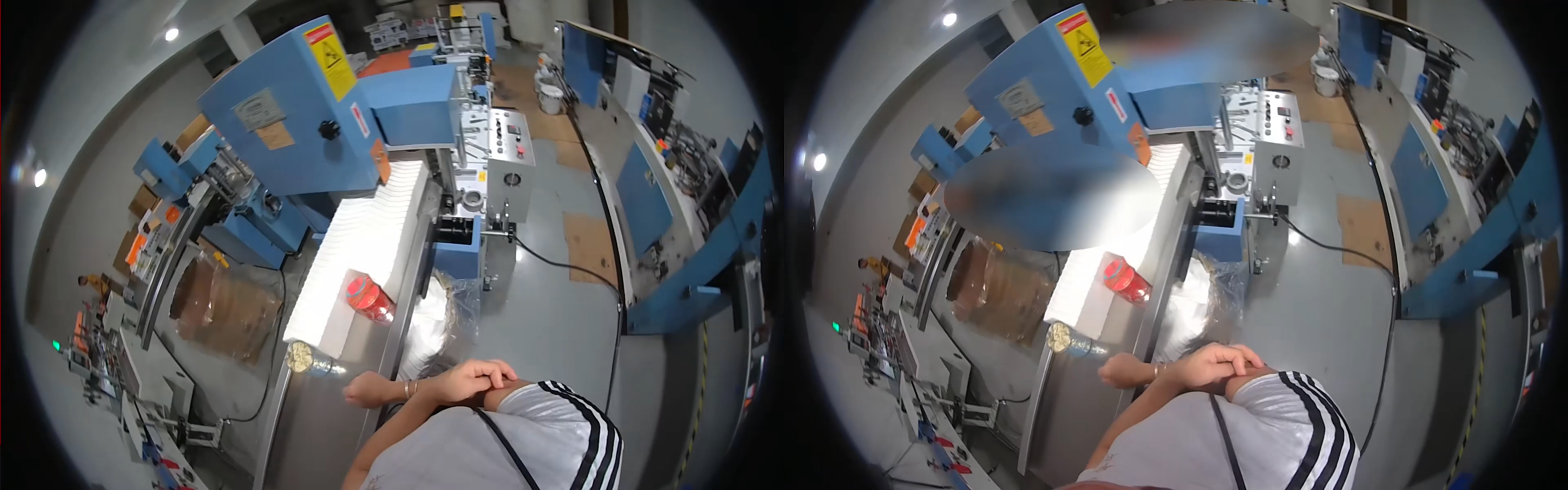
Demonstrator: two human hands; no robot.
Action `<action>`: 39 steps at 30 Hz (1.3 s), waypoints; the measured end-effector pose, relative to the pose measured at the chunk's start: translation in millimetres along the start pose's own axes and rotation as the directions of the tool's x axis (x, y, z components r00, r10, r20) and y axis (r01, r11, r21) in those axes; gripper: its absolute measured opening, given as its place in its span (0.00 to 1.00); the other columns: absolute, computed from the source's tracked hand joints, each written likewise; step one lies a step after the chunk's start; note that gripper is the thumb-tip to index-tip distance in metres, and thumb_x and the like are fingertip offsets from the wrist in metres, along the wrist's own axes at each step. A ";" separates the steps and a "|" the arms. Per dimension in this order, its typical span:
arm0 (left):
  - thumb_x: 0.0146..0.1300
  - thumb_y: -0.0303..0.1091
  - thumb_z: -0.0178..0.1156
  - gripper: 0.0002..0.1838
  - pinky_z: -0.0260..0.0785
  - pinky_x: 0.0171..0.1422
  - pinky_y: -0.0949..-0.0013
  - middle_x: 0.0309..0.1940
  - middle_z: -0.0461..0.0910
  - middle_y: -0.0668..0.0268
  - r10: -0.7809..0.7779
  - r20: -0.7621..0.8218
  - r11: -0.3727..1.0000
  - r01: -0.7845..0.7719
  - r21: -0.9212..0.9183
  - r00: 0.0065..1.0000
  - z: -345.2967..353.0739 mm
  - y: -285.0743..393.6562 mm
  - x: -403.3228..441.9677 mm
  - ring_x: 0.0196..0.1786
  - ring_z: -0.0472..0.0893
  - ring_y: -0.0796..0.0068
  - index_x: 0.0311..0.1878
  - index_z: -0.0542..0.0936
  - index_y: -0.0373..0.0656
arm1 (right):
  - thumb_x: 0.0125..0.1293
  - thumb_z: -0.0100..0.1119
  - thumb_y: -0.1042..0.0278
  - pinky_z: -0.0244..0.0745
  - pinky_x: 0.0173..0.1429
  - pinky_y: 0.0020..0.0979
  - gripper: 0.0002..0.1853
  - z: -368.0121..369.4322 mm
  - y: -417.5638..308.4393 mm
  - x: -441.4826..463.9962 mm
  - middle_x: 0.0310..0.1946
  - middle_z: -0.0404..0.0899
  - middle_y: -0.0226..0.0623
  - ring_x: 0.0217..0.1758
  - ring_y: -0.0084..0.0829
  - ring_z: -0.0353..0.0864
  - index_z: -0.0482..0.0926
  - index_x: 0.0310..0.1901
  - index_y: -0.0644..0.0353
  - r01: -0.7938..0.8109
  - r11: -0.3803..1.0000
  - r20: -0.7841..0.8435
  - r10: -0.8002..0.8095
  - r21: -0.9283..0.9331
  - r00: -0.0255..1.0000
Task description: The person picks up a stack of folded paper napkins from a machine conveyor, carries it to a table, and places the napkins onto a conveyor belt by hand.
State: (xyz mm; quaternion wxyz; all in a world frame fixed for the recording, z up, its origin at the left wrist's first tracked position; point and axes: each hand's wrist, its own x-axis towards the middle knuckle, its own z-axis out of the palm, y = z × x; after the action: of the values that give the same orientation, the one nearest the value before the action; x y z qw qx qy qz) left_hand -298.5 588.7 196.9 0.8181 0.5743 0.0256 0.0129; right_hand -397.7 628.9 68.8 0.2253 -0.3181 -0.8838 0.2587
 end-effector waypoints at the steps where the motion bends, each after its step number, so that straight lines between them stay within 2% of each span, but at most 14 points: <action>1: 0.67 0.20 0.50 0.09 0.63 0.68 0.66 0.58 0.74 0.57 -0.041 -0.041 0.995 0.044 0.091 0.998 -2.6 7.6 4.7 0.61 0.74 0.68 0.29 0.76 0.36 | 0.62 0.54 0.58 0.76 0.36 0.47 0.12 -4.5 -1.1 -0.1 0.25 0.81 0.44 0.31 0.49 0.82 0.78 0.29 0.57 -0.005 1.000 0.006 0.005 0.011 1.000; 5: 0.63 0.18 0.52 0.12 0.64 0.66 0.68 0.55 0.75 0.59 -0.154 -0.114 0.985 0.161 0.056 0.981 -8.4 20.0 17.1 0.58 0.74 0.68 0.23 0.76 0.37 | 0.58 0.55 0.61 0.76 0.36 0.48 0.10 -9.2 -1.2 1.6 0.25 0.82 0.44 0.31 0.50 0.82 0.81 0.28 0.56 -0.014 0.993 0.028 0.010 0.116 1.000; 8: 0.63 0.18 0.52 0.13 0.64 0.66 0.67 0.55 0.75 0.58 -0.250 -0.173 0.965 0.260 0.039 0.953 -11.2 23.0 18.4 0.59 0.74 0.68 0.23 0.78 0.38 | 0.56 0.55 0.62 0.76 0.38 0.49 0.09 -13.0 -0.6 2.2 0.26 0.83 0.44 0.32 0.51 0.82 0.83 0.29 0.54 -0.033 0.977 0.037 0.026 0.212 0.999; 11: 0.63 0.18 0.51 0.15 0.65 0.65 0.67 0.55 0.76 0.58 -0.249 -0.152 0.968 0.252 0.003 0.957 -16.1 20.6 22.3 0.58 0.75 0.68 0.21 0.79 0.39 | 0.56 0.55 0.62 0.76 0.39 0.48 0.09 -17.1 0.4 2.5 0.28 0.83 0.43 0.34 0.49 0.82 0.83 0.30 0.53 -0.055 0.963 0.065 0.039 0.264 0.997; 14: 0.64 0.19 0.50 0.12 0.66 0.64 0.67 0.55 0.77 0.57 -0.130 -0.105 0.986 0.139 0.088 0.986 -23.8 12.2 25.1 0.56 0.76 0.69 0.26 0.79 0.39 | 0.53 0.55 0.65 0.76 0.40 0.48 0.08 -23.4 2.1 -0.3 0.28 0.83 0.44 0.35 0.50 0.82 0.83 0.28 0.54 -0.066 0.937 0.067 0.046 0.342 0.997; 17: 0.65 0.20 0.50 0.09 0.67 0.64 0.67 0.55 0.78 0.57 -0.258 -0.228 0.966 0.242 -0.095 0.939 -17.6 20.3 26.8 0.56 0.77 0.71 0.32 0.79 0.40 | 0.52 0.55 0.66 0.76 0.40 0.48 0.07 -21.0 2.9 1.5 0.28 0.83 0.43 0.34 0.50 0.82 0.83 0.28 0.53 -0.058 0.935 0.087 0.029 0.349 0.996; 20: 0.66 0.23 0.51 0.05 0.67 0.64 0.67 0.55 0.78 0.56 -0.237 -0.217 0.971 0.234 -0.037 0.947 -21.4 18.0 23.1 0.57 0.76 0.72 0.37 0.77 0.40 | 0.54 0.55 0.65 0.76 0.40 0.47 0.07 -22.7 5.8 3.0 0.29 0.83 0.42 0.35 0.49 0.82 0.83 0.29 0.52 -0.061 0.944 0.141 0.016 0.323 0.990; 22: 0.67 0.24 0.52 0.06 0.67 0.65 0.67 0.55 0.79 0.56 -0.218 -0.271 0.976 0.208 -0.066 0.938 -18.2 21.0 23.1 0.57 0.77 0.71 0.36 0.78 0.38 | 0.56 0.55 0.62 0.76 0.42 0.45 0.09 -21.8 7.2 5.1 0.30 0.84 0.41 0.37 0.47 0.83 0.83 0.33 0.52 -0.071 0.957 0.189 0.017 0.282 0.982; 23: 0.67 0.24 0.53 0.06 0.66 0.65 0.67 0.55 0.79 0.56 -0.209 -0.297 0.978 0.194 -0.080 0.932 -17.1 22.5 23.0 0.58 0.77 0.71 0.36 0.79 0.38 | 0.55 0.55 0.63 0.76 0.41 0.46 0.08 -19.8 7.1 5.0 0.30 0.84 0.41 0.36 0.48 0.83 0.83 0.31 0.52 -0.068 0.952 0.158 0.021 0.297 0.987; 26: 0.68 0.24 0.53 0.09 0.67 0.65 0.67 0.53 0.80 0.57 -0.057 -0.281 0.978 0.110 0.176 0.958 -28.1 10.2 10.8 0.58 0.77 0.69 0.35 0.82 0.36 | 0.53 0.55 0.66 0.75 0.39 0.47 0.06 -10.6 8.6 4.4 0.28 0.83 0.41 0.35 0.49 0.81 0.82 0.28 0.51 -0.063 0.941 0.098 0.033 0.332 0.995; 29: 0.67 0.23 0.53 0.10 0.67 0.64 0.67 0.53 0.81 0.58 -0.018 -0.288 0.983 0.069 0.169 0.957 -27.3 7.4 6.3 0.57 0.78 0.68 0.35 0.84 0.38 | 0.53 0.55 0.66 0.75 0.40 0.47 0.06 -13.3 9.3 4.9 0.28 0.83 0.41 0.35 0.49 0.82 0.82 0.28 0.52 -0.068 0.935 0.113 0.030 0.349 0.993; 35: 0.65 0.21 0.53 0.11 0.68 0.63 0.68 0.52 0.81 0.59 -0.040 -0.339 0.938 0.153 0.312 0.940 -32.0 1.3 3.2 0.55 0.78 0.69 0.29 0.82 0.38 | 0.54 0.55 0.64 0.76 0.41 0.46 0.07 -19.7 7.2 7.7 0.30 0.84 0.41 0.36 0.48 0.82 0.83 0.30 0.52 -0.118 0.933 0.168 0.063 0.341 0.984; 39: 0.64 0.21 0.53 0.11 0.67 0.63 0.68 0.52 0.80 0.59 -0.077 -0.334 0.941 0.180 0.287 0.939 -29.5 7.3 3.3 0.54 0.78 0.69 0.27 0.80 0.38 | 0.54 0.55 0.64 0.76 0.42 0.46 0.08 -21.4 9.6 6.1 0.30 0.84 0.41 0.36 0.48 0.82 0.83 0.30 0.51 -0.127 0.932 0.179 0.068 0.339 0.982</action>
State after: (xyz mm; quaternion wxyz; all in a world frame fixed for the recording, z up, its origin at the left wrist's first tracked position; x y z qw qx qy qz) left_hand -296.9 619.1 193.7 0.7009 0.6839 0.1969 0.0471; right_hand -385.6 646.1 80.9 0.1914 -0.2944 -0.8226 0.4472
